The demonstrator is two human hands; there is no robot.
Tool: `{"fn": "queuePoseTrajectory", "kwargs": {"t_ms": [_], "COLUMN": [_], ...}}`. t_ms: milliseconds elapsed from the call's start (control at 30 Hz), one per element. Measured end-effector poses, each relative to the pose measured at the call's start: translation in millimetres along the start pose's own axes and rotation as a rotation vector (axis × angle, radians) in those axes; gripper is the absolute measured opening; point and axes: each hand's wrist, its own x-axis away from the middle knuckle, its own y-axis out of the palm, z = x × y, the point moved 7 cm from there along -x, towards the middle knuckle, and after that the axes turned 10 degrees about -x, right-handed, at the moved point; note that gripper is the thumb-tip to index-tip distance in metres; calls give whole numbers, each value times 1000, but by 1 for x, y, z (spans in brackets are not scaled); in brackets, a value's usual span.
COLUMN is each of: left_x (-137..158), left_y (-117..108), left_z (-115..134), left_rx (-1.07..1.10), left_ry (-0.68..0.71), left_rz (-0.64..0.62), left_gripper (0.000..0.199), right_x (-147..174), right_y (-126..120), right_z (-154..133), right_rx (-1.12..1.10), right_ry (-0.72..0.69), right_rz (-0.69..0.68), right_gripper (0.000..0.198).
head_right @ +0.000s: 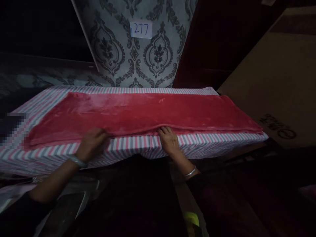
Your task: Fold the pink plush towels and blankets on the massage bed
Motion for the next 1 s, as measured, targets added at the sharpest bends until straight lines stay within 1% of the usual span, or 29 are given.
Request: {"fn": "queuePoseTrajectory", "kwargs": {"t_ms": [33,67,100,167,267,333,400,467,500,567,667,733,833,867,933,1000], "left_x": [-10,-19,-27,-37,-37,-32,-27,-23,-22,-21,-24,-32,-52,-57,-65,-63], "left_y": [11,20,26,32,32,28,24,25,28,33,32,23,13,15,30,54], "left_z": [24,41,51,57,53,49,45,44,45,46,44,41,35,32,24,11], "left_rx": [-41,-80,-121,-161,-155,-146,-150,-137,-123,-91,-33,54,146,136,64,-19], "left_ry": [93,136,164,182,258,295,292,292,301,309,272,242,198,178,111,18], "left_rz": [-38,-58,-82,-108,-106,-46,38,66,42,-47,-155,-165,-107,-101,-166,-278], "left_gripper": [27,24,22,19,20,22,24,24,24,24,24,27,37,41,49,58], "right_x": [-1,-1,-2,-2,-2,0,4,11,14,20,21,13,-6,-13,-24,-27], "right_y": [1,2,2,1,-5,-11,-16,-17,-15,-11,-14,-22,-35,-36,-28,-9], "right_z": [-1,-2,-2,-1,0,-1,-3,-6,-7,-9,-9,-8,-5,-5,-5,-5], "right_rx": [3,6,8,11,-1,-23,-45,-62,-68,-91,-155,-179,-184,-177,-148,-127], "right_ry": [-4,-7,-8,-5,-6,-28,-66,-118,-142,-175,-187,-170,-93,-62,-9,28], "right_rz": [0,1,6,23,75,123,177,205,212,221,239,239,240,227,141,-29], "right_gripper": [31,30,30,29,29,30,29,28,28,26,21,25,30,31,43,54]}}
